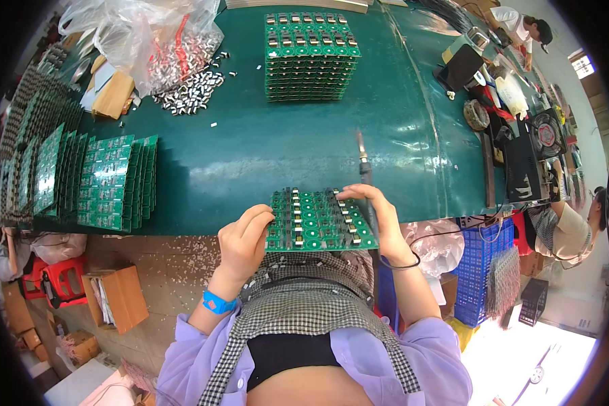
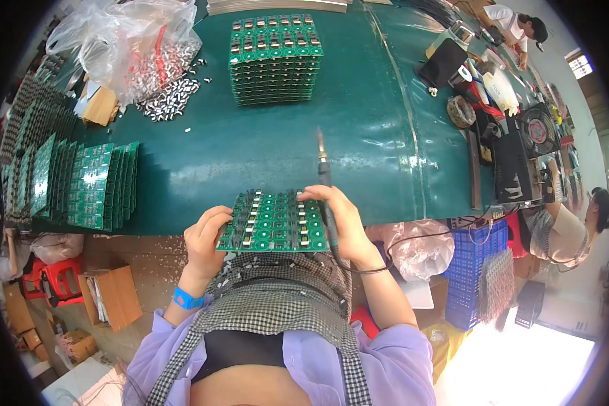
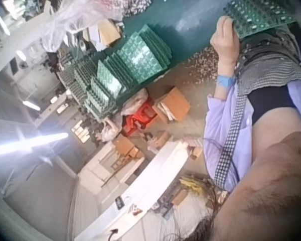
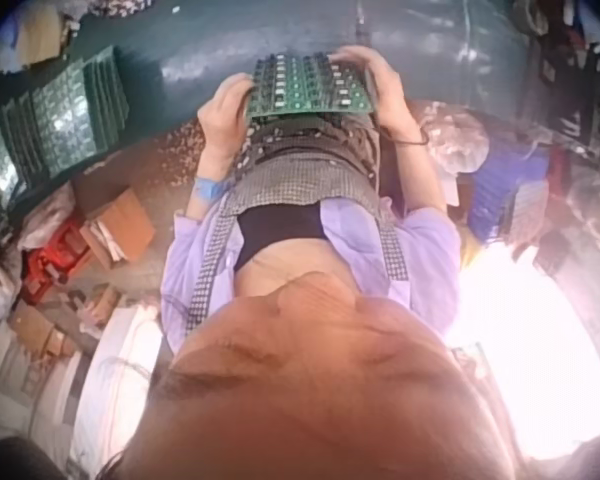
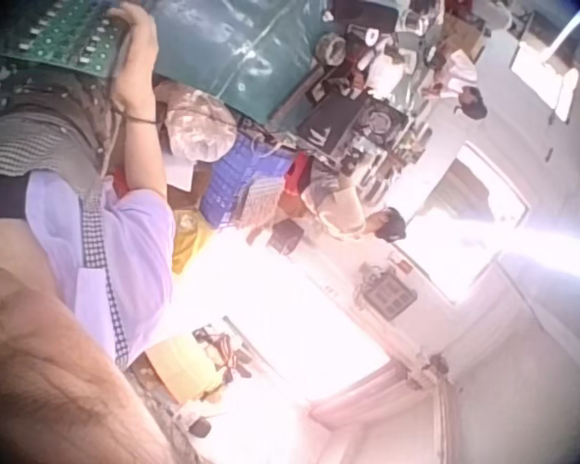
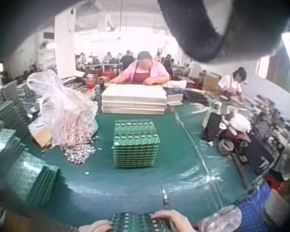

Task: The person picks up a circuit board panel from a stack, solders components onto it with a soldering iron, places it onto a finished stack, and repeats the process with another circuit board panel.

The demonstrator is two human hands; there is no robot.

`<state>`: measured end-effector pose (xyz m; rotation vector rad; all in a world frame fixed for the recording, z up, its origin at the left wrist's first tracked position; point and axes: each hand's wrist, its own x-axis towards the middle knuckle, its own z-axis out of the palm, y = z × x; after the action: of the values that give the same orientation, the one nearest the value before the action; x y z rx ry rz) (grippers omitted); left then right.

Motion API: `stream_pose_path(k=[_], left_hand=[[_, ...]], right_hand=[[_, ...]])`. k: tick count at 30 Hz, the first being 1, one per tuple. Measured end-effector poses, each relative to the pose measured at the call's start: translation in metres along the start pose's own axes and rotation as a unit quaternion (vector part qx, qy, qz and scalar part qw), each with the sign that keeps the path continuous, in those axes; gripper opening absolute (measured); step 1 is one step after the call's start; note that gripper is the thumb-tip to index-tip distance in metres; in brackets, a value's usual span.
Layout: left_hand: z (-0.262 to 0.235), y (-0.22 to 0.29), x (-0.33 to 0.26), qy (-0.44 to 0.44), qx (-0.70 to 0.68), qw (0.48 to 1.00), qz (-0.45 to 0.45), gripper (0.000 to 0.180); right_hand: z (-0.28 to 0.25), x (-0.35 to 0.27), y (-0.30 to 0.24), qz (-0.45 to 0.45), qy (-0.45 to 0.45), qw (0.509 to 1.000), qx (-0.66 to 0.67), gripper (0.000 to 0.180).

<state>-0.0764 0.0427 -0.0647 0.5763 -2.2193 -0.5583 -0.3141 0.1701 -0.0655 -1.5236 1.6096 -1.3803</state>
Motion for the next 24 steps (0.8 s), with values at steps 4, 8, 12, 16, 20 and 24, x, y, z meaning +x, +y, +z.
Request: stream_pose_path(k=[4,8,12,16,20,24], left_hand=[[0.001,0.000,0.007,0.002,-0.016,1.000,0.000,0.025],[-0.001,0.004,0.013,0.008,-0.010,1.000,0.007,0.025],[-0.007,-0.003,0.010,-0.052,-0.036,0.998,0.010,0.029],[-0.004,-0.004,0.028,-0.123,-0.051,0.990,-0.055,0.038],[0.014,-0.013,0.035,-0.188,-0.074,0.976,-0.085,0.042],[0.020,-0.017,0.037,-0.219,-0.057,0.972,-0.058,0.042]], right_hand=[[0.003,-0.014,0.011,0.079,0.115,0.990,0.026,0.046],[0.009,-0.020,0.020,0.038,0.149,0.988,-0.023,0.038],[0.004,-0.014,0.010,-0.056,0.118,0.976,-0.175,0.028],[0.001,-0.012,0.010,-0.095,0.115,0.965,-0.214,0.025],[0.001,-0.016,0.014,-0.102,0.111,0.966,-0.210,0.022],[0.003,-0.015,0.018,-0.120,0.130,0.963,-0.202,0.022]])
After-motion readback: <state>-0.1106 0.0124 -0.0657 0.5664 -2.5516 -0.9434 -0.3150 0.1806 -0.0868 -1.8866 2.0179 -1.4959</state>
